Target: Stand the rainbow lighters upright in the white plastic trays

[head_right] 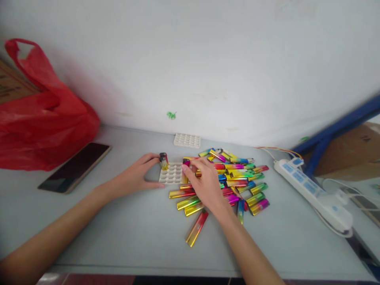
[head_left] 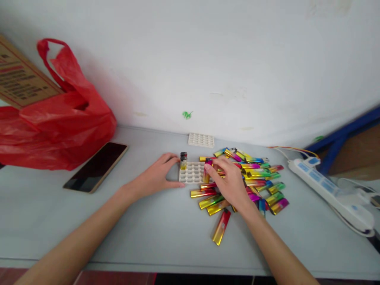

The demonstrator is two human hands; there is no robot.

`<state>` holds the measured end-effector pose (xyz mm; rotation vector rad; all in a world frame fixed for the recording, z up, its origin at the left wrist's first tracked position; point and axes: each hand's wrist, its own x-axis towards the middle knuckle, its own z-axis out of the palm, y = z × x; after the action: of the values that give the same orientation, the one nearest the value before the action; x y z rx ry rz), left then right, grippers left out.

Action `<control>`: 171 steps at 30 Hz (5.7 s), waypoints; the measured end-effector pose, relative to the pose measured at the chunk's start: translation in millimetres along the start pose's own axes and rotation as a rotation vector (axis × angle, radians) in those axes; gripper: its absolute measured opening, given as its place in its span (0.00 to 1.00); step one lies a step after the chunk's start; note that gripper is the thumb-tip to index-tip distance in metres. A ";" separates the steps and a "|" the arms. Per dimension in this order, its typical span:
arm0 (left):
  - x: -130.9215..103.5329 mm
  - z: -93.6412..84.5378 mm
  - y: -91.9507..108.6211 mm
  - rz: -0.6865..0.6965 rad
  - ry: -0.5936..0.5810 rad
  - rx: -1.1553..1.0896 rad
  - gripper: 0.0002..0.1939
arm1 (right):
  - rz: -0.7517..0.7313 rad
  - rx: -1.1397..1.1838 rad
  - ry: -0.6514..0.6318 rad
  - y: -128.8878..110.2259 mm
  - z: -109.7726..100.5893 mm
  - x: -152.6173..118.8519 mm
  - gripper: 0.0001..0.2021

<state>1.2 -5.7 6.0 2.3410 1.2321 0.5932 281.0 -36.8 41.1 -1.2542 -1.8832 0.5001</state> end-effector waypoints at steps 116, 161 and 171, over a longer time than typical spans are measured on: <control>-1.0 4.8 -9.7 0.042 0.070 0.023 0.37 | 0.130 -0.074 -0.018 1.1 3.3 -7.5 0.18; -0.7 3.5 -4.3 0.045 0.062 0.055 0.34 | -0.238 -0.358 -0.302 13.9 -21.9 -3.9 0.05; 0.6 3.0 -7.9 0.038 0.059 0.029 0.37 | 0.072 -0.143 -0.555 38.6 -97.5 -2.1 0.03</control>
<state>-2.0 -1.7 -0.7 2.3908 1.2328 0.6662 381.1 -32.1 72.2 -1.3760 -2.3709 0.8304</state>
